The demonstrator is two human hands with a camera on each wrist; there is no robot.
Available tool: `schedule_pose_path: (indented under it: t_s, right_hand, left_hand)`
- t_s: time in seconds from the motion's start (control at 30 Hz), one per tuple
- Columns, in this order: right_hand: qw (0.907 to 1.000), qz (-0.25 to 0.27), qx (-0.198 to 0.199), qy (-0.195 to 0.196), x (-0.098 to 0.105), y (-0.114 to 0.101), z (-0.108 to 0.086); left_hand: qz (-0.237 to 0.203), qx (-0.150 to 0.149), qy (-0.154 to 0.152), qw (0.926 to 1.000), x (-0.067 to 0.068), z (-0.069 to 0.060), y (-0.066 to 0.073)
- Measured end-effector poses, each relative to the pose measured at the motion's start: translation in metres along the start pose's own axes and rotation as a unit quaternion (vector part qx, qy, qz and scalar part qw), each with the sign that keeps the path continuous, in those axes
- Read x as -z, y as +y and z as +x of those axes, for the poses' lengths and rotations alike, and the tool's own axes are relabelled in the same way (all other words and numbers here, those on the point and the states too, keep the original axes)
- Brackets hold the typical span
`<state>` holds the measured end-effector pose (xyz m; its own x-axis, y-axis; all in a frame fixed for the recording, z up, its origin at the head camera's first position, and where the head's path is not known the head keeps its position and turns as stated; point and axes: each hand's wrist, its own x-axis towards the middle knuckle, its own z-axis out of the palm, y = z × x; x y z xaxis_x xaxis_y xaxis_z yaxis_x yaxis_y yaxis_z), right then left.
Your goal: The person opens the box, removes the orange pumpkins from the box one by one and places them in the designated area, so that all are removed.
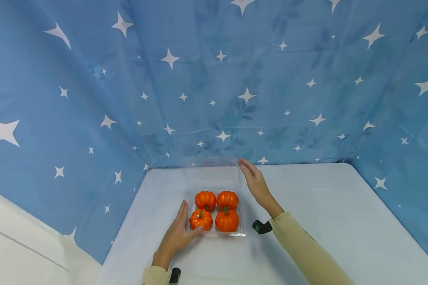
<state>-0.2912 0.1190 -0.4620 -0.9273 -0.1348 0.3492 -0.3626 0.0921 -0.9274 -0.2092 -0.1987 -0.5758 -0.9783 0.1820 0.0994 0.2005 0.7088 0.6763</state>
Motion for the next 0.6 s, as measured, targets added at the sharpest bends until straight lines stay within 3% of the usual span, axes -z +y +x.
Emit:
schedule_pose_path:
  t_s: [0.2,0.4,0.6]
  right_hand:
    - [0.9963,0.068,-0.043,-0.029,0.005,0.005,0.027]
    - [0.9800,0.158,-0.112,-0.046,0.005,0.016,0.046]
    - [0.9689,0.187,-0.156,-0.042,0.004,0.041,0.050]
  left_hand:
    - [-0.014,0.015,-0.009,0.9997,-0.002,-0.005,-0.001]
    - [-0.034,0.020,-0.016,0.9991,-0.003,-0.007,0.001]
    - [-0.046,0.022,-0.012,0.9986,-0.005,-0.007,0.002]
